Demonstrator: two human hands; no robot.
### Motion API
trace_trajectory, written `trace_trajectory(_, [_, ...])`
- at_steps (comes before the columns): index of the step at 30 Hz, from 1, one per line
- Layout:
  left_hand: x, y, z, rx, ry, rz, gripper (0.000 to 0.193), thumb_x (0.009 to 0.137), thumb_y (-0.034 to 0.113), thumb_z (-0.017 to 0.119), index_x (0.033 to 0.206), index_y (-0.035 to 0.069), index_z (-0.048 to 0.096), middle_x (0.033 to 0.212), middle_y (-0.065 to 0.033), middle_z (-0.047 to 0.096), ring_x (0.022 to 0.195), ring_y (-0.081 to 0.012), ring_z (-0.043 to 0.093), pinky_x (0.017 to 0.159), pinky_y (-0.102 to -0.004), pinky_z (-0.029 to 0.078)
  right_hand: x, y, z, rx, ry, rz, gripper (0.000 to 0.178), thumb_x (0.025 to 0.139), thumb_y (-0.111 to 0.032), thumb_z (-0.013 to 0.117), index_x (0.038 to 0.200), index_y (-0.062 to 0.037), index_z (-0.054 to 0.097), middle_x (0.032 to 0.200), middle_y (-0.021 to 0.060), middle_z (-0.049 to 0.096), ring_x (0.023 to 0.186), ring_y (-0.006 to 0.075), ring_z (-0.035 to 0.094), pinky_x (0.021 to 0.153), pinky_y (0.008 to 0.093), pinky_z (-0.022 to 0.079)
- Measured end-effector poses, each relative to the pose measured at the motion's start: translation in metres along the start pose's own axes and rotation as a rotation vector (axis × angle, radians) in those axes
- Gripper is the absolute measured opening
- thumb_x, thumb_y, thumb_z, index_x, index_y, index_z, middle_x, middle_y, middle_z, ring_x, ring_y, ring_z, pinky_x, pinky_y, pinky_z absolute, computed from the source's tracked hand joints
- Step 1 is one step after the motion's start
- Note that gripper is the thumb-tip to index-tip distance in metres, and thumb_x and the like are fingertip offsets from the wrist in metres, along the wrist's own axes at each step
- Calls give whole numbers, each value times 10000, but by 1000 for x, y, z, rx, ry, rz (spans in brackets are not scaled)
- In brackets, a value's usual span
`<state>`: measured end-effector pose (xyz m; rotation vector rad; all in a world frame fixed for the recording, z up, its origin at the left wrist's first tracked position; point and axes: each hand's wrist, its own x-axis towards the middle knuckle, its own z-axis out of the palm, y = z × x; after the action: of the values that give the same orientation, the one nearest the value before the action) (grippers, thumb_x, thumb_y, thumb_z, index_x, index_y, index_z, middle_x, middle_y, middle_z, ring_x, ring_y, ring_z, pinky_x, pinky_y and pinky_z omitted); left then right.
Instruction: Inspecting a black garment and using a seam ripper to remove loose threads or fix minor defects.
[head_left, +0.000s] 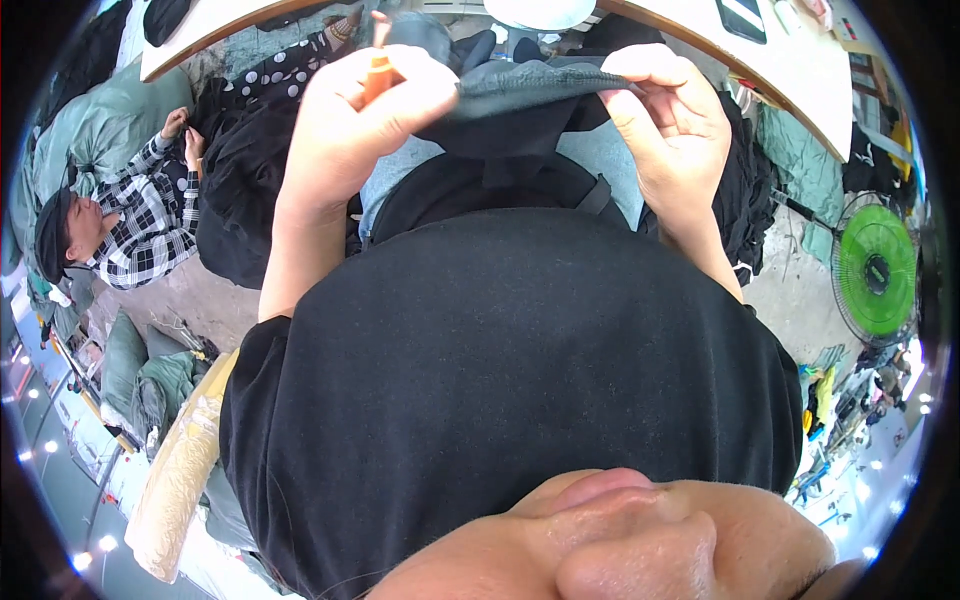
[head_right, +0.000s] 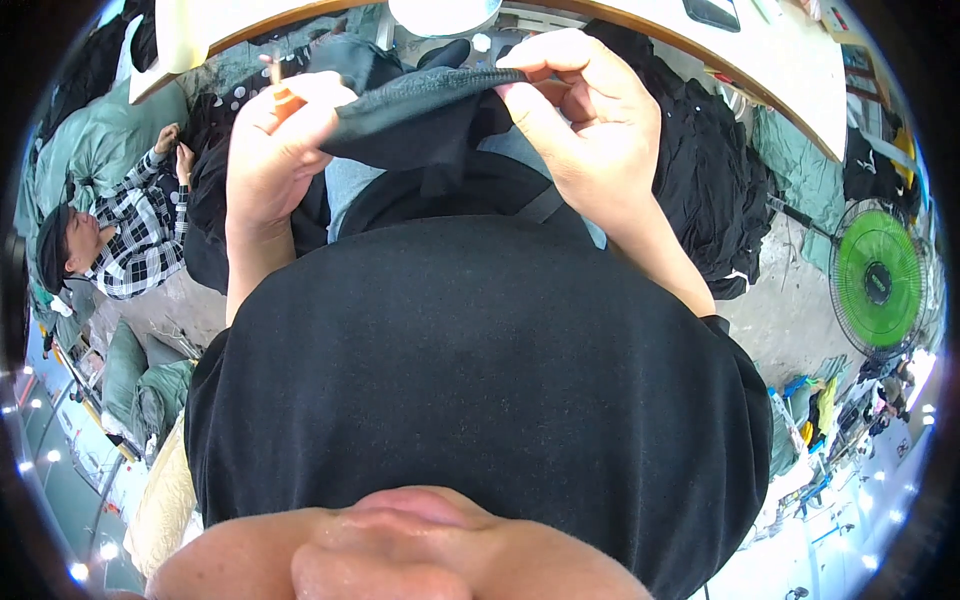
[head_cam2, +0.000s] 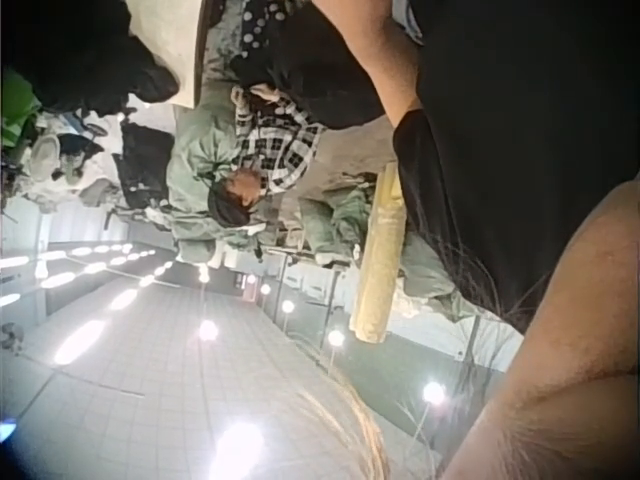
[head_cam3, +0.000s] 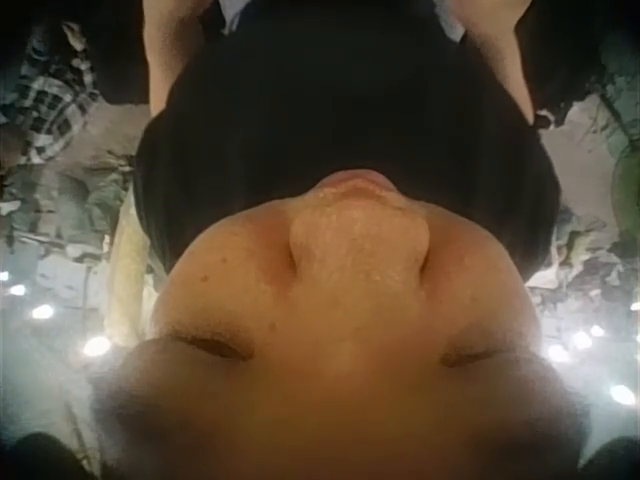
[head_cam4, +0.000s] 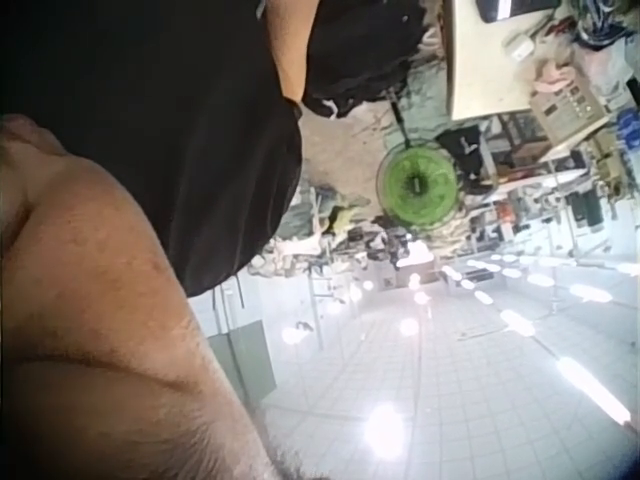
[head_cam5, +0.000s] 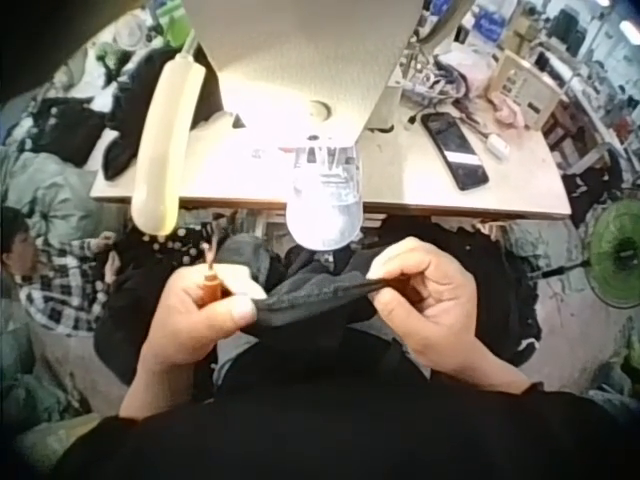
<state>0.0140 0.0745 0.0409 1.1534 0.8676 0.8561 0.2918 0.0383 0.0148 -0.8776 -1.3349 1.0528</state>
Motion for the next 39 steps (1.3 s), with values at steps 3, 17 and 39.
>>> trace_trajectory(3, [-3, 2, 9, 373, -28, 42, 142, 878, 103, 816, 956, -1, 759, 872, -12, 718, 809, -87, 657, 762, -241, 525, -2, 0, 1, -134, 77, -10, 182, 894, 81, 718, 1040, -16, 668, 952, 36, 672, 849, 91, 662, 790, 221, 546])
trace_trajectory(17, [68, -9, -20, 359, 132, 271, 320, 932, 76, 704, 1239, -9, 672, 1126, -94, 716, 1012, -197, 674, 886, -327, 533, 30, -1, -4, -121, 40, 156, 166, 896, 39, 764, 1020, -14, 668, 918, 16, 670, 787, 67, 633, 716, 193, 503])
trace_trajectory(39, [176, -10, -25, 845, 125, 754, 187, 983, 137, 615, 1068, 20, 733, 957, -120, 715, 869, -248, 667, 763, -363, 535, 56, 26, 34, -184, 273, -742, 94, 877, 40, 699, 964, 62, 729, 861, 201, 733, 732, 290, 733, 633, 323, 554])
